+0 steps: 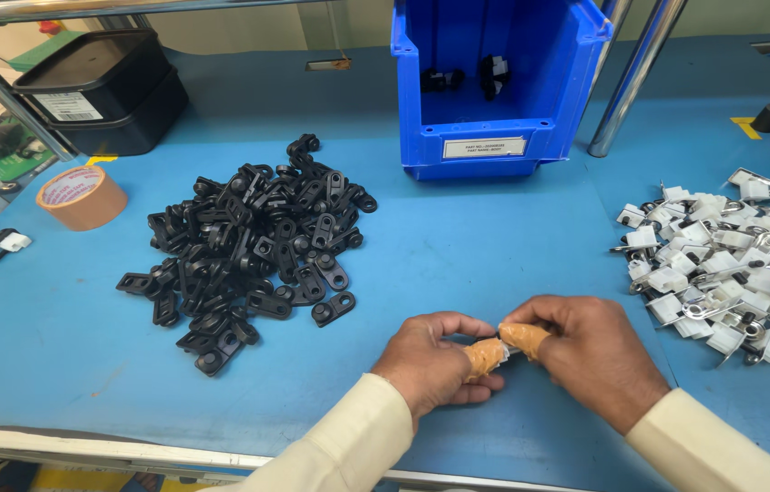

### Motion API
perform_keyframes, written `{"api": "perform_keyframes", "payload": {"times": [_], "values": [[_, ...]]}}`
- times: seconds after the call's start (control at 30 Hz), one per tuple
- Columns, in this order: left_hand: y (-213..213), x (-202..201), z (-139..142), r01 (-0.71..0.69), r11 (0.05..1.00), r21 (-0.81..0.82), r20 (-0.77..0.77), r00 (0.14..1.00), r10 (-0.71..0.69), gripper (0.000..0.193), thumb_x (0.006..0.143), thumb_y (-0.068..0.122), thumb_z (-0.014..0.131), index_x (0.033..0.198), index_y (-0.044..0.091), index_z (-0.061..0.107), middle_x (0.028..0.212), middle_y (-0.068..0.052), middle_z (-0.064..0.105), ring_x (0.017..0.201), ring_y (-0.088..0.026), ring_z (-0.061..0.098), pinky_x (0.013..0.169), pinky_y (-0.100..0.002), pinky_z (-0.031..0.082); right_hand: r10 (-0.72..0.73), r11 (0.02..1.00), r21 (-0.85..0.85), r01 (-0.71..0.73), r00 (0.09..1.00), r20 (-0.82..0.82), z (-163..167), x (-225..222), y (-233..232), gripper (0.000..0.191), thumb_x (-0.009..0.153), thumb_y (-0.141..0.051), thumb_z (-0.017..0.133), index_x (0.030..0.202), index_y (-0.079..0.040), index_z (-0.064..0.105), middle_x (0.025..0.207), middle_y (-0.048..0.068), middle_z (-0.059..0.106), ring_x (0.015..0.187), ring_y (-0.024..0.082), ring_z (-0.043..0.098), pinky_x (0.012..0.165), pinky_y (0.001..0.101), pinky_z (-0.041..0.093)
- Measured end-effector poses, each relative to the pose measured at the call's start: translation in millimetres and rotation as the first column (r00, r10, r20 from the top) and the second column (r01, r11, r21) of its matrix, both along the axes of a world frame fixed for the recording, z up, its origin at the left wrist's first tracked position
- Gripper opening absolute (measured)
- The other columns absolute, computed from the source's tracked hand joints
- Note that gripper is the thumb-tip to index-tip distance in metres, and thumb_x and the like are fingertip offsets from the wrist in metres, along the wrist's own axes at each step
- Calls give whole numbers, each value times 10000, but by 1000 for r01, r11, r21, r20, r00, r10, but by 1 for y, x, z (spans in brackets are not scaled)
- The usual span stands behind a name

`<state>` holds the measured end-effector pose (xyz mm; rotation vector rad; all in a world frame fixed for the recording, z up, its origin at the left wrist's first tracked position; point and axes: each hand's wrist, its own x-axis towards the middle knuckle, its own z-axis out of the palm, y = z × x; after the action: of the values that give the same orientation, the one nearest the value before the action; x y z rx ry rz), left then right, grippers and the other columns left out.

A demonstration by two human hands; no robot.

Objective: The person repeatedly picks a black plastic bracket and a white electrical connector, aligns them, and presses them together by hand. The assembled units are placed into a blue bin. The person continues this cycle throughout the clip.

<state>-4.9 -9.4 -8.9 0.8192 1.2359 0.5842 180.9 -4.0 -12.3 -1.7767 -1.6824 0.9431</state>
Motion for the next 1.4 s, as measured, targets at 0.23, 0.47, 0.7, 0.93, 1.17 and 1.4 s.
{"api": "perform_keyframes", "payload": {"times": [0.23, 0.47, 0.7, 0.93, 1.17, 1.4], "values": [[-11, 6, -3, -257, 940, -225, 382, 864, 328, 240, 987, 137, 565, 1190, 10, 594, 1049, -159, 719, 912, -236, 776, 799, -336, 661, -476, 876, -354, 327, 701, -530, 0, -8, 1, 283, 991, -248, 583, 1079, -16, 719, 910, 73, 733, 746, 144, 645, 682, 338, 550], [-8, 12, 4, -244, 949, -201, 447, 839, 310, 218, 981, 43, 495, 1187, 11, 557, 1037, -182, 738, 893, -235, 773, 797, -341, 664, -570, 809, -517, 280, 589, -573, -13, -15, -12, 173, 999, -204, 617, 1033, -41, 666, 909, 66, 700, 790, 163, 653, 770, 356, 566], [-9, 26, 7, -339, 929, -147, 267, 891, 367, 221, 941, -15, 464, 1132, 31, 566, 1024, -183, 743, 852, -244, 776, 774, -349, 667, -576, 818, -432, 381, 529, -623, -30, -25, -5, 249, 943, -16, 462, 1067, 4, 677, 943, 117, 708, 770, 220, 645, 733, 378, 542], [-9, 22, 7, -362, 910, -204, 313, 856, 410, 195, 964, 121, 612, 1126, 32, 550, 1041, -142, 752, 903, -236, 756, 791, -351, 644, -523, 846, -462, 265, 578, -626, -6, -26, -20, 303, 1005, -233, 541, 1076, 11, 704, 950, 99, 717, 813, 185, 667, 779, 364, 565], [-7, 19, 6, -324, 914, -244, 338, 855, 393, 218, 980, 173, 586, 1143, 32, 551, 1043, -163, 721, 927, -252, 756, 827, -380, 658, -524, 845, -457, 278, 603, -602, 3, -33, -23, 252, 977, -204, 630, 1115, -9, 712, 985, 92, 738, 866, 175, 684, 814, 368, 566], [-9, 16, 4, -268, 950, -162, 249, 920, 302, 196, 957, 38, 505, 1133, 14, 587, 1027, -158, 736, 875, -253, 783, 793, -362, 670, -480, 872, -400, 281, 647, -592, -6, -20, -12, 213, 965, -149, 640, 1070, 24, 707, 937, 137, 740, 784, 209, 685, 730, 366, 577]]}}
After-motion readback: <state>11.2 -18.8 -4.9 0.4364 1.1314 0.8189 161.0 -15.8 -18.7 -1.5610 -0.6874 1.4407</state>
